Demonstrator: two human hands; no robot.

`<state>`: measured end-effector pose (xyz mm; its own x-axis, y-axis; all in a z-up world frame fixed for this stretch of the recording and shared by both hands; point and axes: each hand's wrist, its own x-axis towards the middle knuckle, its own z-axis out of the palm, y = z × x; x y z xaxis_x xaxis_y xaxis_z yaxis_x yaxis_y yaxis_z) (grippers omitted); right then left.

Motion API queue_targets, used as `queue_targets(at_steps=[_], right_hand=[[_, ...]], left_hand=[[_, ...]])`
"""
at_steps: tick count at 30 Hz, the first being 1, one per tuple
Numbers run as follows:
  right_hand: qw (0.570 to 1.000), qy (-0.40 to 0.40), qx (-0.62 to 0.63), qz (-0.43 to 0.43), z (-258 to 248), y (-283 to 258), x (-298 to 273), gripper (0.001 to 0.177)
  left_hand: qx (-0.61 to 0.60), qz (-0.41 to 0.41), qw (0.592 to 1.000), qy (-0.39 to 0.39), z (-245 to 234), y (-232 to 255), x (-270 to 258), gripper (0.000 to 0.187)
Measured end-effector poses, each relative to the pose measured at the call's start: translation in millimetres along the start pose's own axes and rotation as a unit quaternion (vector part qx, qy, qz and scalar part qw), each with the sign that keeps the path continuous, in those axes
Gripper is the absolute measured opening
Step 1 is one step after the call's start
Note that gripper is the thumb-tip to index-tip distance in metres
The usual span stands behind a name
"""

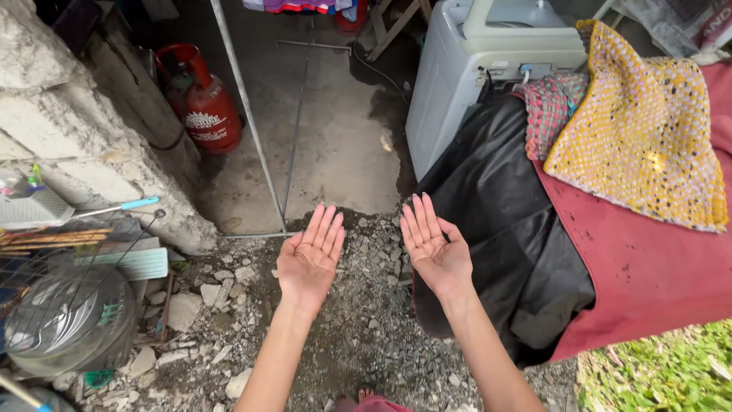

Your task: Removing wet laundry from a washing machine and hanging it on a drying rack.

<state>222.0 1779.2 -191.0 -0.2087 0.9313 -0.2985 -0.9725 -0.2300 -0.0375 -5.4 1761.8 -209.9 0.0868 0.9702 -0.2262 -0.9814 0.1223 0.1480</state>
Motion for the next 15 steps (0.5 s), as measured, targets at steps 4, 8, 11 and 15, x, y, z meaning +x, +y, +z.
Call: queue_targets(at_steps=[4, 8, 11, 15], right_hand=[[0.999, 0.028, -0.015, -0.013, 11, -7, 34, 0.047], [0.999, 0.038, -0.012, -0.009, 17, -12, 74, 0.048], [0.999, 0.043, -0.011, -0.022, 20, -15, 108, 0.048], [0.999, 0.029, 0.009, -0.038, 28, -14, 161, 0.048]], left_hand=[[-0.01, -0.002, 1.0, 0.021, 1, 4, 33, 0.059], [-0.02, 0.0, 0.999, 0.026, 2, 17, 74, 0.058], [-0.031, -0.008, 0.999, 0.031, -1, 28, 111, 0.058], [0.0, -0.016, 0.999, 0.03, 3, 50, 166, 0.057]])
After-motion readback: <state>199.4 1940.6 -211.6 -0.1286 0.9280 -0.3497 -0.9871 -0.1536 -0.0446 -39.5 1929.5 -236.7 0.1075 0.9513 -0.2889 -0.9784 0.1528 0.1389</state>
